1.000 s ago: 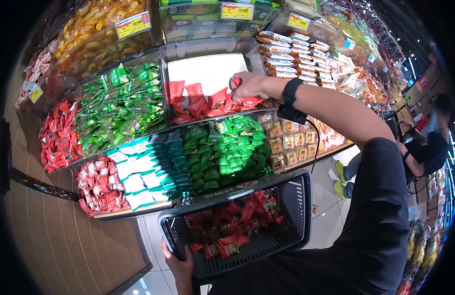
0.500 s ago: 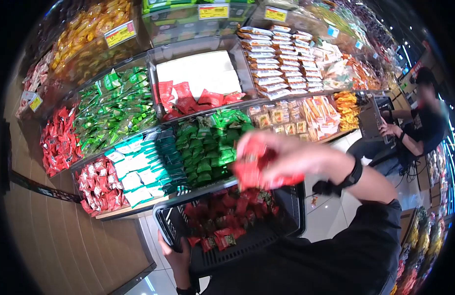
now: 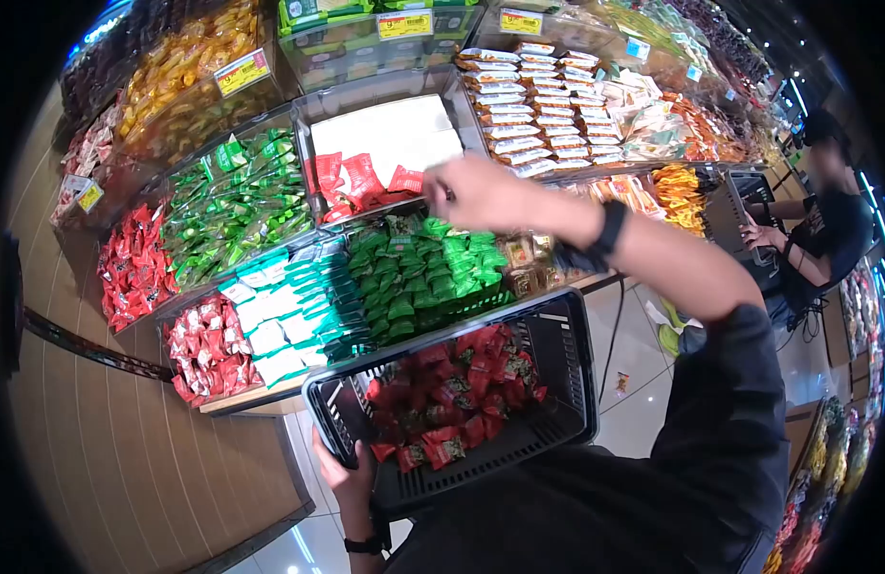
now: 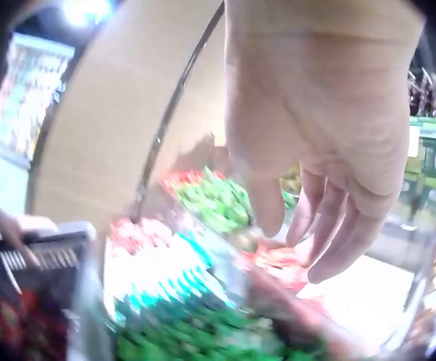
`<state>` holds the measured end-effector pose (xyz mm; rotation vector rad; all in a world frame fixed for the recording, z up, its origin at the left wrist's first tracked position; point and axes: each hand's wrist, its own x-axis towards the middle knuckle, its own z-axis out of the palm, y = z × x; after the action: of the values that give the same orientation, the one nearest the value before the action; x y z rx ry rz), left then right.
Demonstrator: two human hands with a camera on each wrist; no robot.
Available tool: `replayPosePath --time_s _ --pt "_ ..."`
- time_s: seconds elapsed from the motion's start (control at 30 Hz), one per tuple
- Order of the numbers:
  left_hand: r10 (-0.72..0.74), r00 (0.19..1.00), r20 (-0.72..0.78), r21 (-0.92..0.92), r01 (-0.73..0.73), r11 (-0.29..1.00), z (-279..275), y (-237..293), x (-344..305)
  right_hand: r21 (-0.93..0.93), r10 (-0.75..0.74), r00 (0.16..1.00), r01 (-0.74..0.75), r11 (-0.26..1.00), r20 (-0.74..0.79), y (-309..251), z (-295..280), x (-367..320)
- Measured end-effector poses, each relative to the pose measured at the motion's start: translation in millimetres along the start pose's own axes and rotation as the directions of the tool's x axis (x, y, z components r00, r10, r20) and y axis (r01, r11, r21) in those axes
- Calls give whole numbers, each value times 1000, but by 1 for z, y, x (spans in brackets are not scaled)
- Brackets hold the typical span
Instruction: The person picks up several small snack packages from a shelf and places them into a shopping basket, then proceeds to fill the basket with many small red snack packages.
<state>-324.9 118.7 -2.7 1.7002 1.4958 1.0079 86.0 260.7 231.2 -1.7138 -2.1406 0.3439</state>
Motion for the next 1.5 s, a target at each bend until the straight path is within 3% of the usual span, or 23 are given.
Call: replayPosePath --time_s 0.03,0.1,0.13,0.2,0.37,0.43,0.57,0.63,0.7,0.77,0.83,0.9,0.97,1.03,1.07,1.17,1.23,1.3,1.37,1.43,1.47,1.5 --pt "2 1000 -2 -4 -2 1000 0 3 0 -146 19 999 -23 989 -31 19 -8 22" --pt "7 1000 20 -27 -7 1000 -3 7 2 -418 110 990 -63 906 89 72 0 66" --pt "9 1000 12 -28 -9 1000 -2 6 3 -420 102 991 -56 906 87 85 4 79" --pt "51 999 4 20 -51 998 -3 2 2 -580 196 939 5 814 283 99 13 97" --pt "116 993 -3 70 -115 991 -2 -7 2 -555 145 949 37 831 280 105 31 103" --pt "133 991 7 79 -134 988 -2 -6 2 -535 37 970 101 839 241 106 34 102" --pt "83 996 9 54 -84 995 -4 -1 2 -528 -4 967 142 838 253 98 7 88" --pt "54 998 13 28 -54 998 -4 0 2 -480 -117 993 92 873 -24 82 -17 68" --pt "50 999 1 10 -50 999 -2 -1 2 -294 -102 979 46 955 -176 37 -50 31" --pt "42 999 4 -3 -42 999 -1 -2 2 23 -13 967 19 1000 -255 -13 -72 -19" --pt "32 999 6 -17 -32 999 -1 -1 2 310 102 958 -15 951 -268 -43 -69 -68" --pt "53 999 -1 21 -52 998 -1 2 1 355 35 991 14 935 -131 -52 -49 -111" --pt "59 998 4 23 -59 998 -1 1 1 538 141 947 -282 794 289 -48 -9 -134" --pt "65 998 7 26 -65 998 -1 -2 0 299 18 940 -126 946 339 -44 33 -145" --pt "57 998 10 40 -58 998 -1 -3 0 216 -76 957 15 976 280 -44 44 -143" --pt "44 999 -6 45 -44 998 -1 -6 -2 247 -8 980 -42 968 198 -54 18 -91" --pt "5 1000 15 -24 -5 1000 0 -9 0 284 -33 993 -2 959 117 -32 -6 -26" --pt "-17 1000 13 -37 17 999 -1 -4 1 127 46 993 -60 990 111 9 -6 40" --pt "10 1000 1 8 -10 1000 1 -10 1 -188 142 973 -107 976 184 48 11 102" --pt "49 999 -12 14 -48 999 1 -13 2 -173 464 799 -431 885 383 49 21 129" --pt "61 998 -7 21 -60 998 0 -14 3 -228 508 738 -455 861 444 54 31 141" --pt "69 998 -1 30 -69 997 0 -14 2 -263 534 757 -465 845 377 61 42 143"
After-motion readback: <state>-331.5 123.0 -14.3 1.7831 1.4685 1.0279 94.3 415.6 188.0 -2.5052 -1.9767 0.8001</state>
